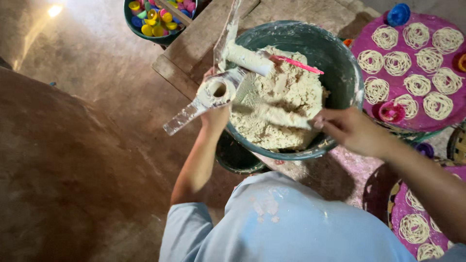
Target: The person uses a manual press to extrude dough into spiral-shaped noodles onto purple mats placed in woven trays. They repeatedly scoop dough from a large metal bowl, load it into the press, and squeeze the handle to form noodles. The person also moves a filled tray to a steamer and places a new mat on an empty tray.
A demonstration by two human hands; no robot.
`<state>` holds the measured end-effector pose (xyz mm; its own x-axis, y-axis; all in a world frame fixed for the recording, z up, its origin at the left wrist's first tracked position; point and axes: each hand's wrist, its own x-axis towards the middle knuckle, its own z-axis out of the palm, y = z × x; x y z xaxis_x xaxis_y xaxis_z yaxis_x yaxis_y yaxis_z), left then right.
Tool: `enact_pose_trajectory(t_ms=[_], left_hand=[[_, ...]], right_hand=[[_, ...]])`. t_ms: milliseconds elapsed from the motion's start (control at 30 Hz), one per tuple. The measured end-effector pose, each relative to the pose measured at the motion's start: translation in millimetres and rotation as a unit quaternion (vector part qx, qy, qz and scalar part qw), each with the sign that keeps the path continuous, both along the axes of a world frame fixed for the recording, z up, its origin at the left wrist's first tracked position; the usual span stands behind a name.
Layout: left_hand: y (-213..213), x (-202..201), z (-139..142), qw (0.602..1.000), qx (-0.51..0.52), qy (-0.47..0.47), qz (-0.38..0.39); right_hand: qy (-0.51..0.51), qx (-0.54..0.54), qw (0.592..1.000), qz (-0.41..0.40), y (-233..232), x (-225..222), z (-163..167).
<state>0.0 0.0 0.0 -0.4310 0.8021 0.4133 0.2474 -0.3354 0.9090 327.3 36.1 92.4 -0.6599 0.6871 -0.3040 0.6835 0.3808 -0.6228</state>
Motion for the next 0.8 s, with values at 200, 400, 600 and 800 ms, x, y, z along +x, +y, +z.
enact_pose_trajectory(t_ms=[200,400,600,800], left_hand=[[-3.3,29.0,-7.4,0.999,-0.019,0.037,0.020],[-3.0,43.1,-19.1,0.999,0.036,0.005,0.009],[7.4,36.8,-36.0,0.995,0.052,0.072,0.050],[-2.2,30.0,-48.1,0.997,0.047,0.024,0.052]], right_hand=[[-0.167,0.105,0.980,0.027,-10.4,-3.0,3.1],[-0.274,0.049,0.958,0.071,-44.2,-35.7,-71.4],[-0.168,0.014,0.978,0.125,-40.3,-92.3,-102.0],[-0.071,-0.032,0.997,-0.002,-48.6,-78.4,-94.9]])
